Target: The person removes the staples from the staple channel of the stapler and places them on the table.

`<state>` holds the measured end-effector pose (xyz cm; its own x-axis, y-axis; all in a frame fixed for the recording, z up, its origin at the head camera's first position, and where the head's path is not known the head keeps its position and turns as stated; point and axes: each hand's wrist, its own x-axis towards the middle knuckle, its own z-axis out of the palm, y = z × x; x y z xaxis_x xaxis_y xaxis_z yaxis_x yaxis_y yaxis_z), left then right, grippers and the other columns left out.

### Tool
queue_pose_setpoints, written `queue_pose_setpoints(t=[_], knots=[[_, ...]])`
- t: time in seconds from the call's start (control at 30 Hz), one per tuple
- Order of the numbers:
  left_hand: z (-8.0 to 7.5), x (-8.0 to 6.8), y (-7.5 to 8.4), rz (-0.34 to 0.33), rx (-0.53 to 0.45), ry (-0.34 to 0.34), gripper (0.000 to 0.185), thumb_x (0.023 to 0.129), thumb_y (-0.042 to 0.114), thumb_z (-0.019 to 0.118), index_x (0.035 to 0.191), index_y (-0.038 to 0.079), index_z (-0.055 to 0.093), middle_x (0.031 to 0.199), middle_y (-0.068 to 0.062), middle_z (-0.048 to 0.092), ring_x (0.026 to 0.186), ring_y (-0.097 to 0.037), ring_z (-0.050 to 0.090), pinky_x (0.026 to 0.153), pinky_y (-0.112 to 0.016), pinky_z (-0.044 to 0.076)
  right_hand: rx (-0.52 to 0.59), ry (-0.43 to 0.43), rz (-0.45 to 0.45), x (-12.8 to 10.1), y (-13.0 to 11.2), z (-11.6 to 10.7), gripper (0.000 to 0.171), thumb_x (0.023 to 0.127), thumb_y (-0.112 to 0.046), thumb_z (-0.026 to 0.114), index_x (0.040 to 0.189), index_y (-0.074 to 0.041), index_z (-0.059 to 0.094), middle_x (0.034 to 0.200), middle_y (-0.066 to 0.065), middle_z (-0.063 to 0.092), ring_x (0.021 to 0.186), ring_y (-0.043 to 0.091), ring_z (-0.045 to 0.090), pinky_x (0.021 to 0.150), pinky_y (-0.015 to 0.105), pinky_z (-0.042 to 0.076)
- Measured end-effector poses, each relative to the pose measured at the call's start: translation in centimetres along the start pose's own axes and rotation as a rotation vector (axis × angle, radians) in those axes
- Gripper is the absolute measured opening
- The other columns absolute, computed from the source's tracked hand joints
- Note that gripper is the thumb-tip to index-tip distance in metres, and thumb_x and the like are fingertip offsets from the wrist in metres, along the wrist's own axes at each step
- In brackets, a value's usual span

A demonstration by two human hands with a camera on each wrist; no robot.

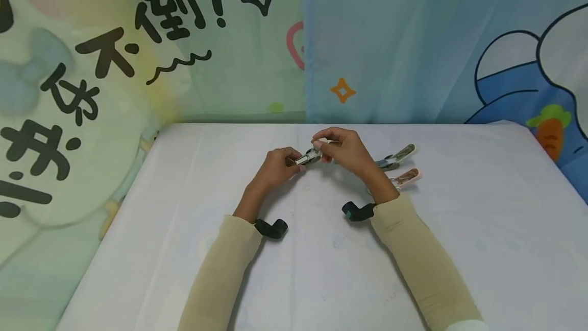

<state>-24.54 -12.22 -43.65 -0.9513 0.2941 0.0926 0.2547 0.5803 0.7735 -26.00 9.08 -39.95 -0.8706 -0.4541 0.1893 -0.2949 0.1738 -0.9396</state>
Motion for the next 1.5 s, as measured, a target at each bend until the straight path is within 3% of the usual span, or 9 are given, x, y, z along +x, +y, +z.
queue_pose_setpoints(t=[0.2,0.43,0.6,0.7,0.8,0.9,1.0,1.27,1.5], knots=[[-0.3,-0.5,0.2,0.043,-0.063,0.06,0.017,0.087,0.003,0.073,0.102,-0.002,0.069,0.092,-0.009,0.069,0.079,-0.016,0.065,0.069,-0.028,0.051,-0.028,0.072,0.0,-0.5,-1.2,-0.3,0.021,0.1,-0.015,0.058,0.113,-0.002,0.067,0.106,0.017,0.065,0.065,0.02,0.063,0.062,0.032,0.051],[-0.5,-0.9,0.5,0.081,-0.044,0.113,0.017,0.086,0.003,0.073,0.101,-0.005,0.069,0.086,-0.009,0.068,0.074,-0.016,0.063,0.064,-0.026,0.049,-0.194,0.12,-0.001,-0.7,-1.1,-0.5,0.023,0.1,-0.019,0.058,0.116,-0.006,0.068,0.111,0.011,0.063,0.073,0.028,0.062,0.058,0.035,0.046],[-0.3,-0.8,0.4,0.095,-0.019,0.181,0.017,0.084,0.003,0.075,0.098,-0.006,0.069,0.086,-0.01,0.067,0.072,-0.016,0.063,0.06,-0.026,0.049,-0.396,0.273,-0.205,-0.6,-1.5,-0.1,0.026,0.094,-0.014,0.067,0.118,-0.006,0.067,0.119,0.013,0.056,0.078,0.026,0.057,0.065,0.038,0.046],[-0.2,-0.8,0.5,0.1,-0.004,0.211,0.019,0.084,0.003,0.076,0.098,-0.007,0.068,0.087,-0.01,0.066,0.072,-0.016,0.063,0.06,-0.026,0.049,-0.481,0.355,-0.372,-0.6,-1.8,0.4,0.022,0.092,-0.005,0.067,0.113,0.001,0.068,0.111,0.019,0.057,0.074,0.026,0.054,0.066,0.04,0.045],[-0.1,-0.8,0.7,0.126,0.029,0.239,0.019,0.083,0.001,0.076,0.097,-0.007,0.069,0.088,-0.011,0.065,0.073,-0.017,0.063,0.061,-0.026,0.049,-0.516,0.372,-0.484,-0.6,-2.1,0.9,0.015,0.091,0.002,0.066,0.105,0.004,0.07,0.097,0.016,0.06,0.07,0.023,0.053,0.063,0.037,0.045],[-0.1,-0.7,1.2,0.155,0.057,0.278,0.017,0.083,0.001,0.076,0.096,-0.006,0.069,0.088,-0.012,0.064,0.074,-0.018,0.062,0.063,-0.027,0.049,-0.533,0.334,-0.519,-0.7,-2.1,1.5,0.014,0.09,0.001,0.067,0.103,0.002,0.071,0.091,0.012,0.062,0.068,0.018,0.052,0.061,0.033,0.045],[-0.2,-0.8,1.6,0.155,0.06,0.317,0.016,0.083,0.001,0.076,0.096,-0.007,0.069,0.087,-0.012,0.064,0.074,-0.019,0.062,0.063,-0.027,0.05,-0.547,0.271,-0.478,-0.8,-2.0,2.3,0.014,0.091,-0.002,0.067,0.105,0.002,0.071,0.092,0.011,0.064,0.067,0.016,0.053,0.06,0.031,0.044],[-0.1,-0.7,2.2,0.147,0.058,0.38,0.017,0.084,0.001,0.075,0.098,-0.006,0.069,0.088,-0.012,0.063,0.076,-0.019,0.062,0.064,-0.026,0.05,-0.563,0.14,-0.215,-1.0,-1.5,3.8,0.023,0.095,-0.005,0.063,0.115,0.003,0.069,0.087,0.01,0.063,0.061,0.016,0.048,0.055,0.032,0.04],[0.1,-0.7,2.4,0.182,0.117,0.387,0.017,0.083,-0.001,0.075,0.098,-0.008,0.07,0.087,-0.013,0.061,0.076,-0.019,0.062,0.066,-0.025,0.05,-0.532,0.139,-0.116,-0.9,-1.4,4.3,0.027,0.097,-0.007,0.059,0.121,0.004,0.065,0.097,0.016,0.067,0.056,0.017,0.045,0.055,0.033,0.038]])
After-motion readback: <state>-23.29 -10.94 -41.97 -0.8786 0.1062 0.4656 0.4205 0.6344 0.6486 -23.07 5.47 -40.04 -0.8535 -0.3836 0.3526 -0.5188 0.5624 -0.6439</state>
